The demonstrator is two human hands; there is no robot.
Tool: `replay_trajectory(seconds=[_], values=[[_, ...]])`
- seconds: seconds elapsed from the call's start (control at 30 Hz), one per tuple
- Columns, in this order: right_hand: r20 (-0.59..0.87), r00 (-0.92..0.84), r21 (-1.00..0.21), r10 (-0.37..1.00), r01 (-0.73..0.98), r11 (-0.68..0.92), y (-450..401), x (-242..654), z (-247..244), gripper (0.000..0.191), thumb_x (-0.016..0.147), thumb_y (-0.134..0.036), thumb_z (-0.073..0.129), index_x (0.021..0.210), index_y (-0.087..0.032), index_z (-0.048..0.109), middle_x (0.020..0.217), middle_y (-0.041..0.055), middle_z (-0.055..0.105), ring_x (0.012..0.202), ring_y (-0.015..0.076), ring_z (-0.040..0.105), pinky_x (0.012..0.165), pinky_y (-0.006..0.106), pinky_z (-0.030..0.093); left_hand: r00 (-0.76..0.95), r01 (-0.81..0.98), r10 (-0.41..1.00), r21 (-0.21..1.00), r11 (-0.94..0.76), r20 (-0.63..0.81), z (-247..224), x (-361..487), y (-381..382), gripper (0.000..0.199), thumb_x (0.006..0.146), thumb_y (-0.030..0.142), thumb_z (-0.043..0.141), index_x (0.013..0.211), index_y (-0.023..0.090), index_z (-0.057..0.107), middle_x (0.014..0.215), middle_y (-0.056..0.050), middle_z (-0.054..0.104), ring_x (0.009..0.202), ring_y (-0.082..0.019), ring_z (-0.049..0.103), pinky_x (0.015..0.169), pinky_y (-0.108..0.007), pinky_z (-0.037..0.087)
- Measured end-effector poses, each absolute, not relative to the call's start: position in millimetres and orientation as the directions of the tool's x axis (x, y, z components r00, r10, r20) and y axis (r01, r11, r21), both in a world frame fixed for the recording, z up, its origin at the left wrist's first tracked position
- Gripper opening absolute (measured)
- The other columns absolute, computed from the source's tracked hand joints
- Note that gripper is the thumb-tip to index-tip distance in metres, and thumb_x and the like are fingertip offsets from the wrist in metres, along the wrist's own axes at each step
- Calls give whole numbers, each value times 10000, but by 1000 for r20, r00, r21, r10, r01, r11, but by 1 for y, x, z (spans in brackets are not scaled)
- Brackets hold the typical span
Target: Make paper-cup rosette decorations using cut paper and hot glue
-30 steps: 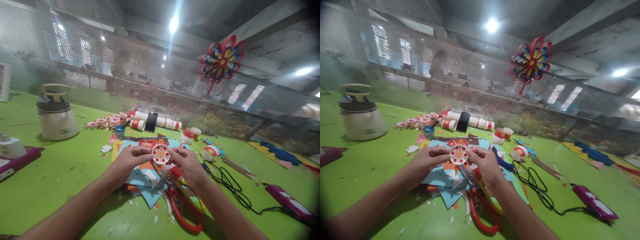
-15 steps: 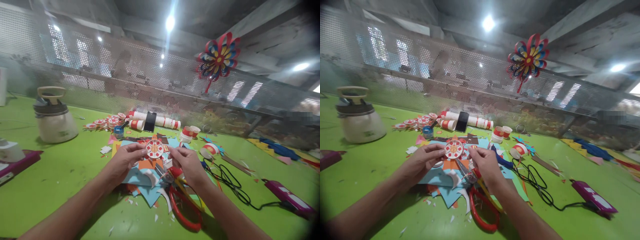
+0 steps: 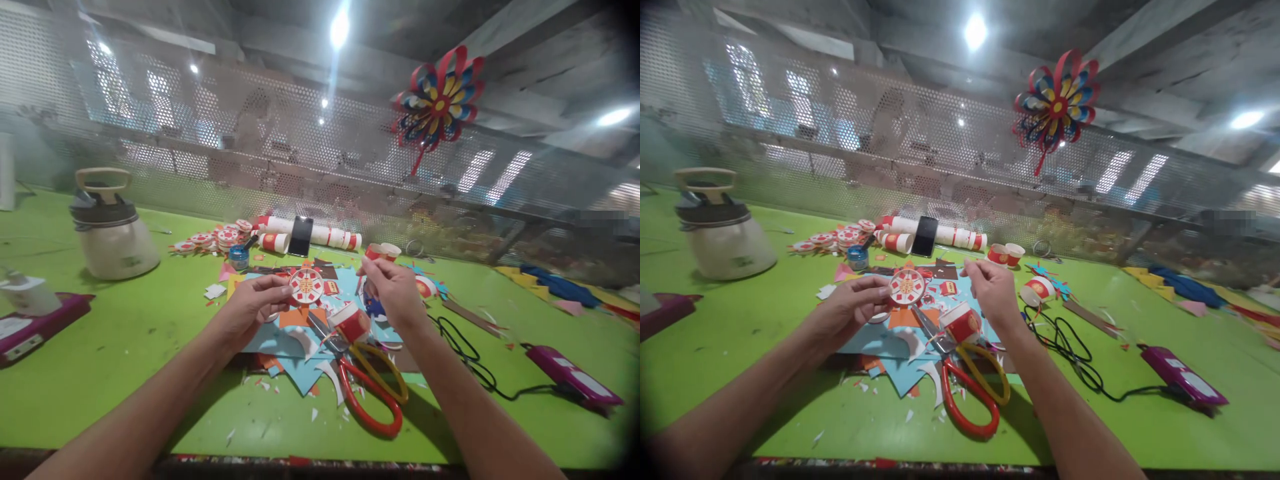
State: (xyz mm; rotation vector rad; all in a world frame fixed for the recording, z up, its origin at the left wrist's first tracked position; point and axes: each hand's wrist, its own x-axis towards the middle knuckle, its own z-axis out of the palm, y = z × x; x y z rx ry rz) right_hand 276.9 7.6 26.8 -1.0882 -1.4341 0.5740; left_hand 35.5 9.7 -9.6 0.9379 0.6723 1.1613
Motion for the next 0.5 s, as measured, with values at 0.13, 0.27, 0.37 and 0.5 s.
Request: replay_trajectory(seconds=[0.13, 0.27, 0.37, 0.5], values=[[476, 163, -868, 864, 247, 432, 13, 290, 22, 373, 853, -439, 616, 588, -179, 577, 367, -103, 316, 345, 62, 283, 412, 241, 291, 248, -454, 969, 882, 126, -10, -12, 32, 15, 182, 622, 192, 827, 745, 139, 702, 706, -26, 681, 678, -144, 654, 667, -258, 505], [454, 117, -872, 884, 263, 413, 11, 291, 19, 435, 844, -461, 624, 521, -183, 531, 368, -82, 369, 345, 62, 291, 402, 242, 265, 210, -440, 976, 886, 143, -53, -13, 31, 20, 99, 657, 160, 783, 712, 133, 706, 678, -42, 687, 641, -119, 634, 619, -212, 503], [412, 35, -873, 911, 300, 383, 6, 283, 17, 433, 838, -497, 616, 558, -168, 591, 374, -65, 408, 366, 77, 344, 417, 243, 278, 184, -425, 980, 893, 148, -75, -14, 29, 23, 46, 675, 144, 750, 702, 133, 715, 687, -58, 701, 632, -113, 622, 598, -194, 503], [365, -39, -868, 930, 347, 355, -1, 273, 16, 438, 789, -545, 646, 598, -151, 633, 414, -41, 478, 397, 87, 383, 436, 242, 300, 143, -411, 986, 900, 142, -90, -15, 26, 27, 25, 662, 138, 736, 678, 134, 717, 664, -49, 694, 606, -103, 601, 576, -182, 497]])
